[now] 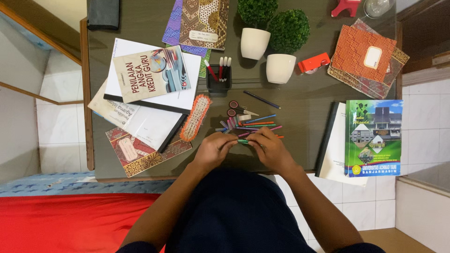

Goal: The person organizes a pile of pens and markers on a table. They pick up each item one by one, remove the cap, and place the pen or marker into a black pen holder. The task continues until the pile is cleared and the holder is filled.

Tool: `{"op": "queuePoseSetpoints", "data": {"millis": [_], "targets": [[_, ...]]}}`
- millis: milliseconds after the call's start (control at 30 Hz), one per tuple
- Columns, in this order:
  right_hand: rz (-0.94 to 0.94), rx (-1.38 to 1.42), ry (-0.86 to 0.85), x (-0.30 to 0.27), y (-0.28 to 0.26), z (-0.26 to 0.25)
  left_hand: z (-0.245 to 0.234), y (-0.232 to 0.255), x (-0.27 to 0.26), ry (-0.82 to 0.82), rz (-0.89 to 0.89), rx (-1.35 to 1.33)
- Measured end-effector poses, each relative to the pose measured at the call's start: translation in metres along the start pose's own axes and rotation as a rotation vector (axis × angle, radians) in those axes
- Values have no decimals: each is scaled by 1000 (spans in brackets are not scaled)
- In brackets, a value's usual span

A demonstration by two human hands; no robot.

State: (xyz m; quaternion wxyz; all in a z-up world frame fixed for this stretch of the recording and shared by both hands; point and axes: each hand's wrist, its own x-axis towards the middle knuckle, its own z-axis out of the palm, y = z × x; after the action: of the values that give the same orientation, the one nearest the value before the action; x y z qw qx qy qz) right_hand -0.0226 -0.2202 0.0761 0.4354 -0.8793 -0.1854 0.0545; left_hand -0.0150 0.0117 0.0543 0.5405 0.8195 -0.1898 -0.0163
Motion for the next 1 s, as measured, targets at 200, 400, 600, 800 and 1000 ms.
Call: {"op": "queuePoseSetpoints", "data": {"millis": [200, 400, 600, 800, 1000], "targets": [[115, 148, 122, 10, -13, 12, 3, 7, 8, 181, -284, -350], [21, 66, 140, 26, -30, 12, -5, 8, 11, 181, -212, -295], [14, 56, 120, 43, -35, 14, -3, 7, 19, 208, -321, -384], [4, 96, 146, 59, -28, 18, -12, 11, 35, 145, -500, -398], [-137, 106, 267, 83, -25, 13, -25, 12, 60, 167, -260, -397]]}}
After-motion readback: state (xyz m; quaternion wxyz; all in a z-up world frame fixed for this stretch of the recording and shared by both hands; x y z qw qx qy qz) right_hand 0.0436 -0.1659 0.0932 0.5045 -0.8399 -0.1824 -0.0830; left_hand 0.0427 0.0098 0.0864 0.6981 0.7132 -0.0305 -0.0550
